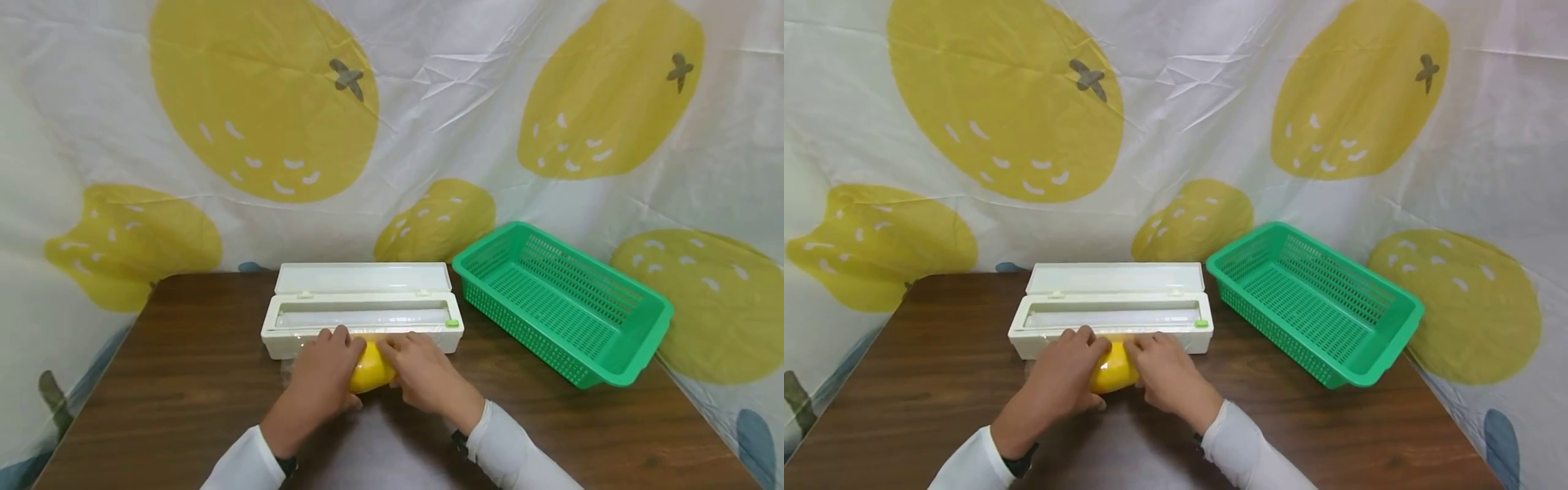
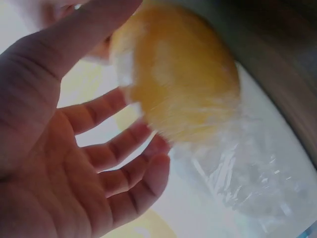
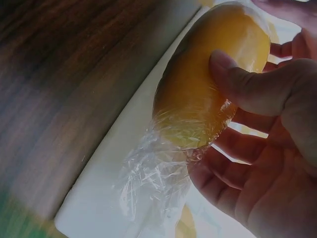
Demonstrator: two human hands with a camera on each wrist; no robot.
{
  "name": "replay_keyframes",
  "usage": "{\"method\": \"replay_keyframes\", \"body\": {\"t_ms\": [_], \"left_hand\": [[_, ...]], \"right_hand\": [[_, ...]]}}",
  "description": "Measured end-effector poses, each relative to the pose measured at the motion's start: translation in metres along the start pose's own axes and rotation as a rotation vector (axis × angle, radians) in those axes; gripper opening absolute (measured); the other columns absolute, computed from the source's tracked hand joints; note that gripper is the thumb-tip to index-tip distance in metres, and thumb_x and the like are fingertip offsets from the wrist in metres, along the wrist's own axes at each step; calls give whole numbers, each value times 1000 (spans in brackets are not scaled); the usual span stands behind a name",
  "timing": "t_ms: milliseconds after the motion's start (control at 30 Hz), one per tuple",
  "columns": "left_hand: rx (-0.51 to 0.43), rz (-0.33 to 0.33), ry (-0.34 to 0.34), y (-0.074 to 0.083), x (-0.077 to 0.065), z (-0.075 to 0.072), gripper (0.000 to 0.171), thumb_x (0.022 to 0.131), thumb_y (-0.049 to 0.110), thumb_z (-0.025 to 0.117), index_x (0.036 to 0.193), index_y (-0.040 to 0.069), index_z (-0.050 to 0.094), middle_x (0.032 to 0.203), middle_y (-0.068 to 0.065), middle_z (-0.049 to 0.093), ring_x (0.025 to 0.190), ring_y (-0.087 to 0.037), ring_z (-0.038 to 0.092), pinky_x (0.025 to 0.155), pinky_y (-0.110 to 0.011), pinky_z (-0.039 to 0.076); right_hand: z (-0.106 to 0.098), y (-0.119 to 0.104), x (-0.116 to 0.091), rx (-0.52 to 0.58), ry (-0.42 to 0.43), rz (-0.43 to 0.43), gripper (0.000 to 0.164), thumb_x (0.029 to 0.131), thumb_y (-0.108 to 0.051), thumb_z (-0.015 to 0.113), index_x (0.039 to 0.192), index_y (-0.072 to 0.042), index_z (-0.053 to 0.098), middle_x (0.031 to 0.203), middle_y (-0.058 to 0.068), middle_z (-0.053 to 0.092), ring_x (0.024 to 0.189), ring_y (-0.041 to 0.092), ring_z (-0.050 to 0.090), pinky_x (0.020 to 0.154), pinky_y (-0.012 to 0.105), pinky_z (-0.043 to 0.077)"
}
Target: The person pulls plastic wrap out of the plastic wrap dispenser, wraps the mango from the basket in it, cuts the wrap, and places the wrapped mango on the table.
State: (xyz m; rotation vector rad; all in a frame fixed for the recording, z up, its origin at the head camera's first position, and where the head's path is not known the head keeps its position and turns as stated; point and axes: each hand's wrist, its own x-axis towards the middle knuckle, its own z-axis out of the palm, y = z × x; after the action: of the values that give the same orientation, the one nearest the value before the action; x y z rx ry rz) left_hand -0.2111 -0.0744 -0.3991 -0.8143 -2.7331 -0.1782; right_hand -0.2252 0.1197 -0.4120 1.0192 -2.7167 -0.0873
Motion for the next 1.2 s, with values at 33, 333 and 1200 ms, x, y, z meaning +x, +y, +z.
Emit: {"method": "replay_keyframes", "body": {"t_ms": [33,333,1200], "left_hand": [[19,1,4,1,0,2,83,46,41,97,108,2,60,93,-18,57,80,-34,53,66,-49,53],[71,38,63,-1,4,10,72,45,38,97,97,1,63,82,-16,58,69,-31,54,61,-44,54],[-167,55,-23,-28,7,0,52,56,32,92,98,8,73,81,-5,66,67,-20,52,61,-38,47]], "right_hand": [[0,0,0,4,-6,2,64,77,-28,83,133,-7,59,122,8,68,96,25,60,86,40,53],[0,1,1,11,-7,7,65,76,-26,84,133,-7,59,123,9,68,103,26,60,91,41,52],[-8,-8,-1,-40,135,53,52,70,-35,87,114,-15,68,111,1,72,97,20,66,77,38,52]]}}
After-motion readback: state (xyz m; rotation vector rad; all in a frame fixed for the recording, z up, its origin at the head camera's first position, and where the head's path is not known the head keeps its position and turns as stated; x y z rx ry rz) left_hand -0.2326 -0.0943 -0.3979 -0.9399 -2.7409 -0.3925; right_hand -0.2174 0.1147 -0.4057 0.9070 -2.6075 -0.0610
